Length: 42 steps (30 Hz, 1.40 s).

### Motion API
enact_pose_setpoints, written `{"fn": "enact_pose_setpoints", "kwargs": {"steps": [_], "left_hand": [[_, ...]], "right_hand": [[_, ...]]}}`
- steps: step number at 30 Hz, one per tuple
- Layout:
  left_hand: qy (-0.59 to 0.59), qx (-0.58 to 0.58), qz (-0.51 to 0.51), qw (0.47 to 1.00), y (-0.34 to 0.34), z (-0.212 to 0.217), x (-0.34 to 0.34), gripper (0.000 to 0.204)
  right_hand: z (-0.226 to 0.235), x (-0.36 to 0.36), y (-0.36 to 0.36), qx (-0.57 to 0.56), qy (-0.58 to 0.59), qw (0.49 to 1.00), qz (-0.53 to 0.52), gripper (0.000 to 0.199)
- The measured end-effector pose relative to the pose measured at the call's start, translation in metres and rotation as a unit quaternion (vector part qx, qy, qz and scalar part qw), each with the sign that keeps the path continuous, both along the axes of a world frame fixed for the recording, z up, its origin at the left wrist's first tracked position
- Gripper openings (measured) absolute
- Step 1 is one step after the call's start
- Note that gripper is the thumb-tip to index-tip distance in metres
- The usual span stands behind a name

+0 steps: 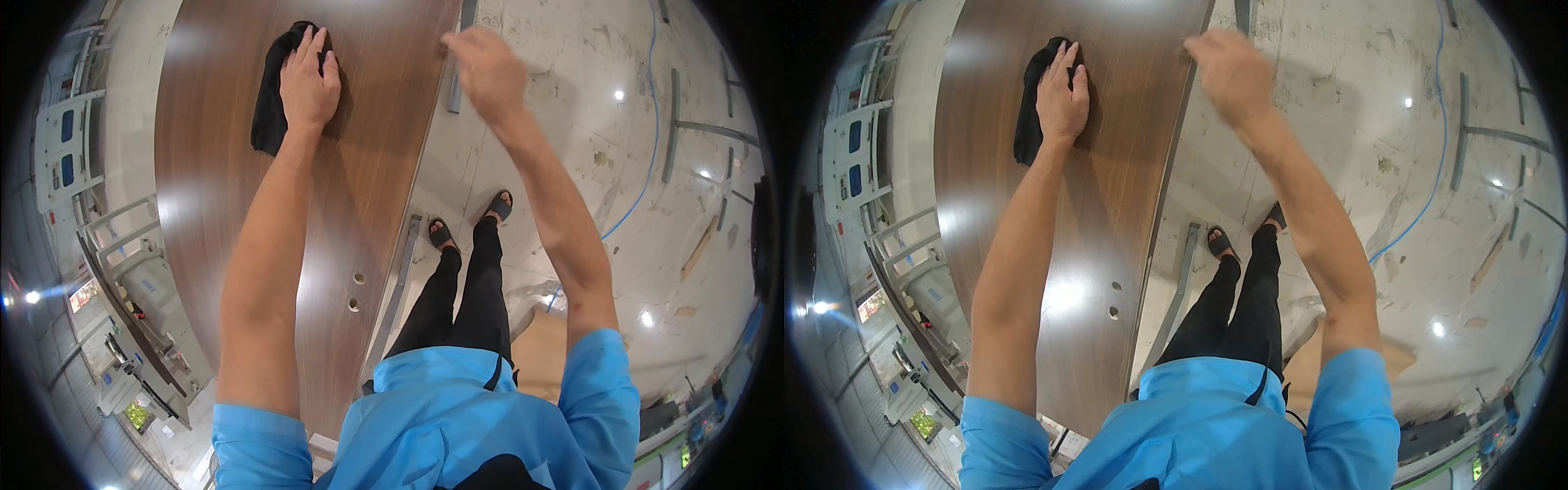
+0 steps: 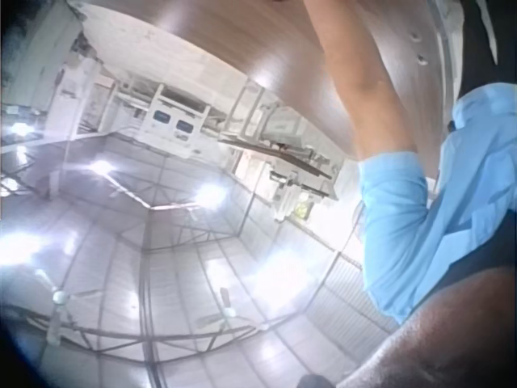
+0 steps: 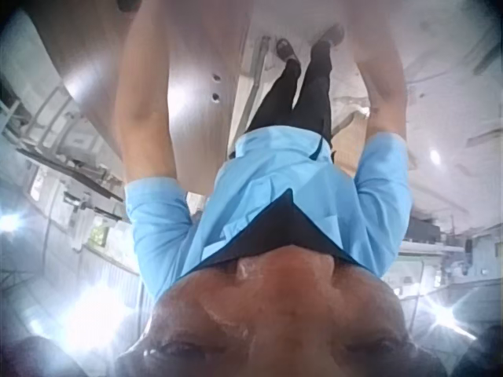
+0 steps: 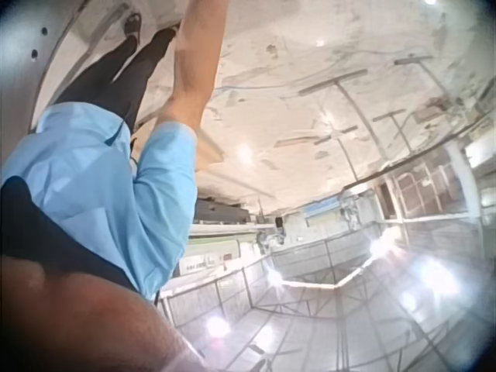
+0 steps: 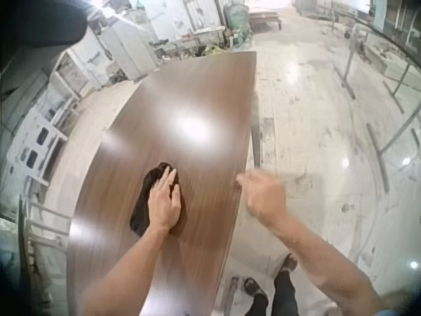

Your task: The person applies a dark liquid finish to the edges of a large wooden tabletop using a small brush, then wipes the surface with a black cloth. The person moves around the table, repeatedly dipping the brush into a small container and applying the finish along the edges before wiping.

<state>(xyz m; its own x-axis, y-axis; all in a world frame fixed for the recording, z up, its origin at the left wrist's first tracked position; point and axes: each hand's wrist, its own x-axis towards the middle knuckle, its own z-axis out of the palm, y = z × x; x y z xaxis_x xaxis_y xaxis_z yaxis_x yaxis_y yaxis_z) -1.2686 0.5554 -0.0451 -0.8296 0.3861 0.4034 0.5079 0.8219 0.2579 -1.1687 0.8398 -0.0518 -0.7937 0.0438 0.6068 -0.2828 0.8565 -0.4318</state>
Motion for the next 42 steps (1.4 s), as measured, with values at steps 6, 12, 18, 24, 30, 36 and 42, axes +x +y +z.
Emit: {"fn": "enact_pose_setpoints", "kwargs": {"steps": [6,12,18,24,30,36,42], "left_hand": [[-0.024,0.014,0.007,1.000,0.007,-0.005,-0.003,0.048],[-0.036,0.002,0.020,0.999,0.008,-0.002,0.001,0.048],[-0.047,-0.007,0.028,0.998,0.011,0.006,0.003,0.049],[-0.064,-0.005,0.028,0.998,0.011,0.005,0.004,0.049],[-0.063,-0.019,0.037,0.997,0.012,0.010,0.004,0.050],[-0.080,-0.029,0.041,0.996,0.011,0.011,0.005,0.052],[-0.104,-0.025,0.051,0.993,0.012,0.013,0.006,0.051]], "right_hand": [[0.022,0.141,-0.066,-0.010,-0.068,0.973,0.220,0.025],[0.052,0.121,-0.049,-0.070,-0.140,0.968,0.198,0.018],[0.012,-0.094,0.070,-0.007,-0.017,0.999,-0.049,0.028],[0.005,0.000,0.023,0.066,-0.024,0.995,0.072,0.024],[0.012,-0.026,0.037,0.028,-0.027,0.997,0.072,0.024],[0.022,-0.085,0.068,0.083,-0.082,0.993,0.022,0.032],[0.023,-0.025,0.042,0.016,-0.036,0.977,0.212,0.024]]}}
